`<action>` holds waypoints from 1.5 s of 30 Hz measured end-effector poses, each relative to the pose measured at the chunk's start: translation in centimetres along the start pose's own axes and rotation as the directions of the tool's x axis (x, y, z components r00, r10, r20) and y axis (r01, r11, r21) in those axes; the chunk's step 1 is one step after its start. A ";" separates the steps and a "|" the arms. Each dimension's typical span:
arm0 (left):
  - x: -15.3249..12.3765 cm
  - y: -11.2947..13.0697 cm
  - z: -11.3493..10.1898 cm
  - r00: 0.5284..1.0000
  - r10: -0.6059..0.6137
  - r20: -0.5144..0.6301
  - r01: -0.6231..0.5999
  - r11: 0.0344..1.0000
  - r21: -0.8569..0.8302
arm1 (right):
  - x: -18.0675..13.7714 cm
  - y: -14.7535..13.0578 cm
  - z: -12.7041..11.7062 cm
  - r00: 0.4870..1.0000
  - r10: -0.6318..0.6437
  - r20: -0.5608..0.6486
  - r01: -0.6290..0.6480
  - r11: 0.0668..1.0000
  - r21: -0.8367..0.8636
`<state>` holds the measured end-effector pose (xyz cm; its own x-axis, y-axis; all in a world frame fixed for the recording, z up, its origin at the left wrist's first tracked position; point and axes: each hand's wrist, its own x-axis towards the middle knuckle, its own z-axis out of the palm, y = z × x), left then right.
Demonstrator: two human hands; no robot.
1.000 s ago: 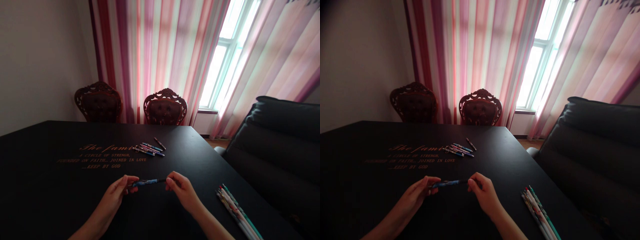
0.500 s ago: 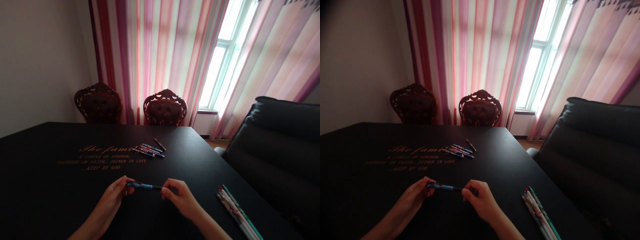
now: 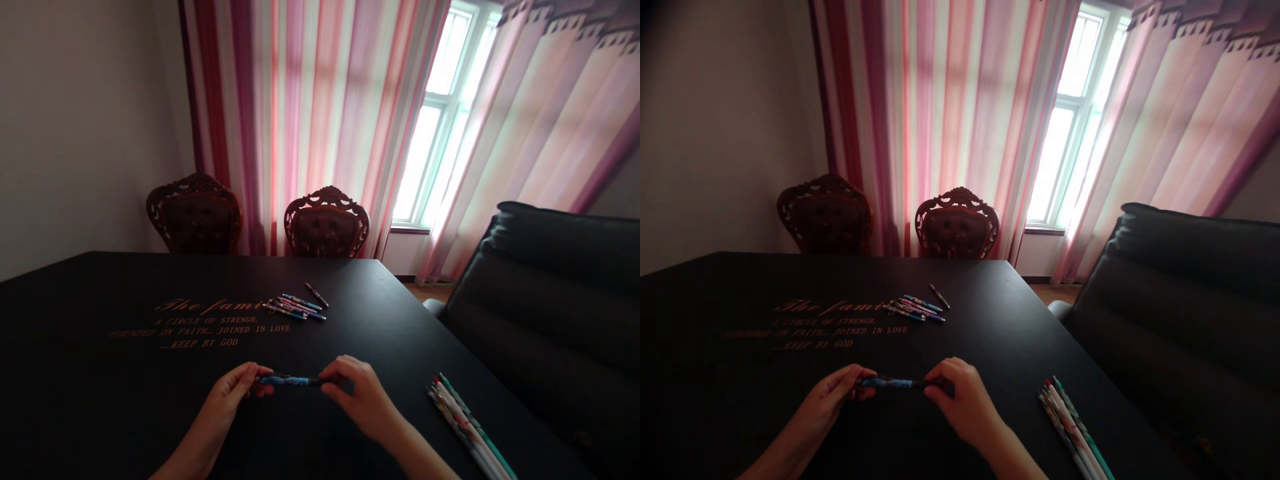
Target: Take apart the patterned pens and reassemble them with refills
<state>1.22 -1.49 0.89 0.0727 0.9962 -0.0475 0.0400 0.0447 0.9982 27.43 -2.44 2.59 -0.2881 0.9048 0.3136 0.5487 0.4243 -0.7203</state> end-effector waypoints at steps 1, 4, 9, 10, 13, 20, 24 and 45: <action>0.0 -0.1 0.0 1.000 0.007 0.005 -0.007 1.000 0.022 | 0.0 -0.3 -0.2 1.000 -0.017 0.016 0.017 0.999 -0.043; 0.1 -0.2 0.0 0.999 0.034 0.011 -0.034 0.995 0.090 | 0.1 -1.3 -1.4 0.997 -0.077 0.001 0.076 0.981 -0.179; 0.2 -0.5 0.0 0.997 0.079 0.008 -0.079 0.980 0.182 | -1.5 -1.9 -6.0 0.964 -0.095 -0.249 0.000 0.934 -0.359; 0.1 -0.6 0.0 0.998 0.069 0.012 -0.070 0.979 0.194 | -2.5 -1.4 -7.1 0.943 -0.075 -0.326 -0.058 0.924 -0.379; 0.0 -0.7 0.2 0.999 0.048 0.023 -0.052 0.974 0.221 | -7.3 1.2 -9.9 0.837 0.022 -0.547 -0.273 0.883 -0.382; -0.4 0.0 1.0 1.000 0.021 -0.003 -0.020 0.970 0.243 | -19.5 8.6 -12.0 0.556 0.309 -0.772 -0.674 0.711 -0.201; -0.6 0.3 1.1 1.000 0.009 -0.004 -0.008 0.964 0.267 | -21.0 9.3 -11.3 0.572 0.343 -0.745 -0.702 0.675 -0.227; 0.1 -0.4 0.7 0.999 -0.010 0.040 -0.005 0.934 0.357 | -23.8 8.1 -10.4 0.619 0.356 -0.700 -0.637 0.749 -0.182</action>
<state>1.89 -1.47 0.50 0.1119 0.9920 -0.0589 0.3929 0.0103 0.9195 46.88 -20.18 -4.30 0.5663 0.7363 0.3705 0.7374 -0.2518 -0.6268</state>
